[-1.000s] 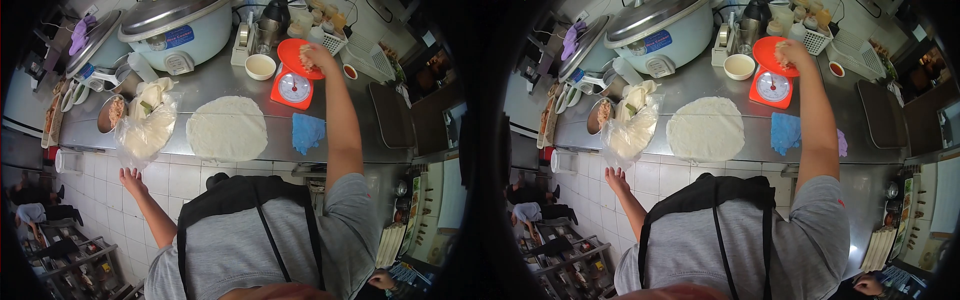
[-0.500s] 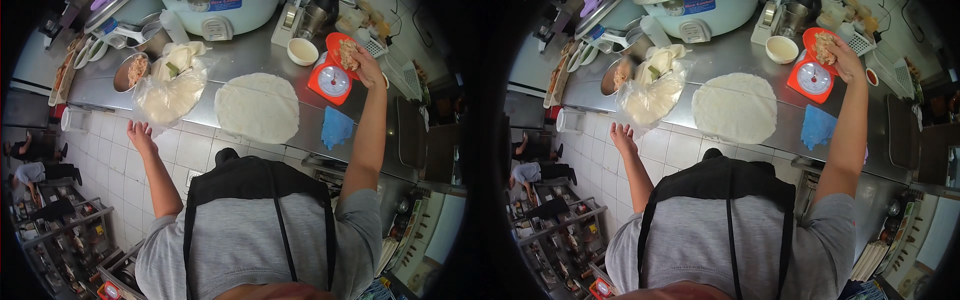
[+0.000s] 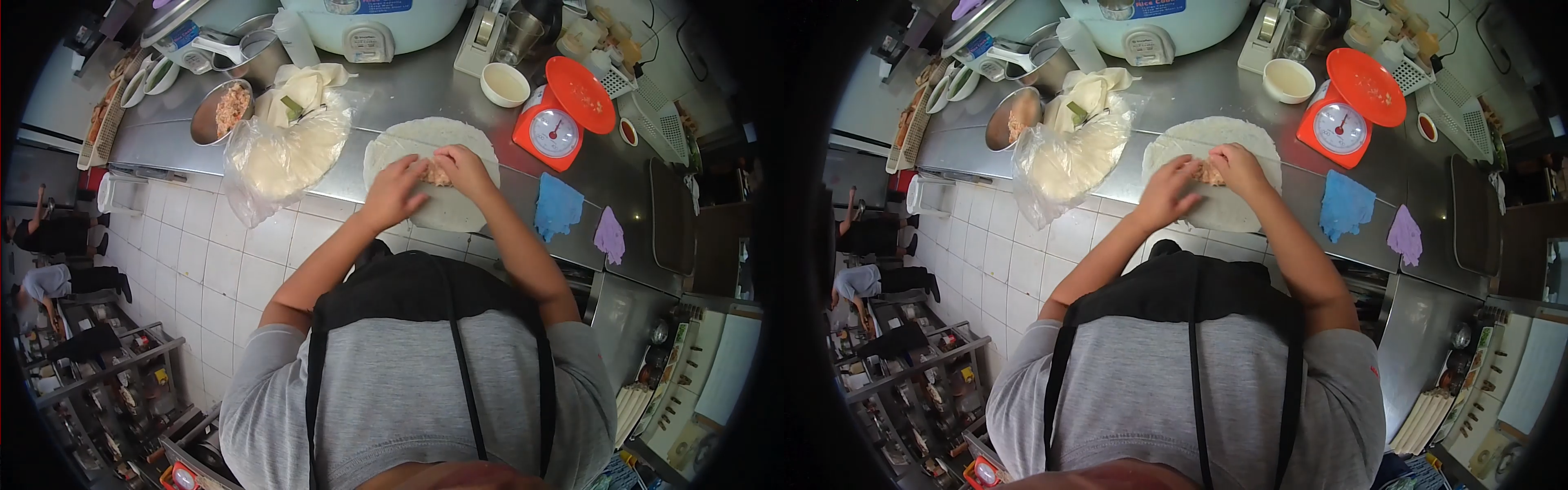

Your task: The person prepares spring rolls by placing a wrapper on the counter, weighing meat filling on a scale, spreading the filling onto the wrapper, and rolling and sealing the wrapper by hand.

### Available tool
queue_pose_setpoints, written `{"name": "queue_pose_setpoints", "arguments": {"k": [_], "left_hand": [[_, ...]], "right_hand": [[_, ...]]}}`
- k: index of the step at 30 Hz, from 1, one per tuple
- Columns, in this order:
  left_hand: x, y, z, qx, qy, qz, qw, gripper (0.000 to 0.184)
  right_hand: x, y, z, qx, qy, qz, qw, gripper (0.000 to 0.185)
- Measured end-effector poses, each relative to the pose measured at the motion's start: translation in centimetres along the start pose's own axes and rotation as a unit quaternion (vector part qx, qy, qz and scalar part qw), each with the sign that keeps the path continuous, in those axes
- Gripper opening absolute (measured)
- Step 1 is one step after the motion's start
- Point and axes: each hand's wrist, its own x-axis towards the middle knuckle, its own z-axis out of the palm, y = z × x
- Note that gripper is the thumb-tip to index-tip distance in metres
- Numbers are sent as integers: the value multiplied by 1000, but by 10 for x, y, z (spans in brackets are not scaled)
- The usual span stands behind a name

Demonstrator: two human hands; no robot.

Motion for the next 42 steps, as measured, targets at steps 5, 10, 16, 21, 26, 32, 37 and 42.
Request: {"name": "queue_pose_setpoints", "arguments": {"k": [5, 10, 16, 21, 26, 32, 37, 42], "left_hand": [[16, -14, 37, 80, 3, 16, 997, 54], [19, -35, 36, 109, -47, 2, 993, 48], [35, -21, 4, 79, -197, -50, 976, 62], [38, -28, 26, 113, -189, 2, 975, 59], [36, -35, 23, 114, -181, 12, 977, 51], [36, -24, 11, 59, -142, -8, 988, 38], [30, -31, 23, 77, -125, 1, 989, 34], [24, -46, 13, 107, -152, -8, 983, 50]], "right_hand": [[-32, 6, 24, -45, 167, -126, 977, 33], [-28, 9, 34, -152, 122, -144, 970, 43], [-37, -11, 2, -225, 119, -61, 965, 50], [-28, 4, 24, -235, 59, -47, 969, 51], [-27, 12, 17, -239, 72, -92, 964, 46], [-37, 1, -4, -148, 152, -141, 967, 22], [-30, 27, 22, -103, 145, -146, 973, 15], [-32, 8, 15, -155, 164, -141, 964, 32]]}}
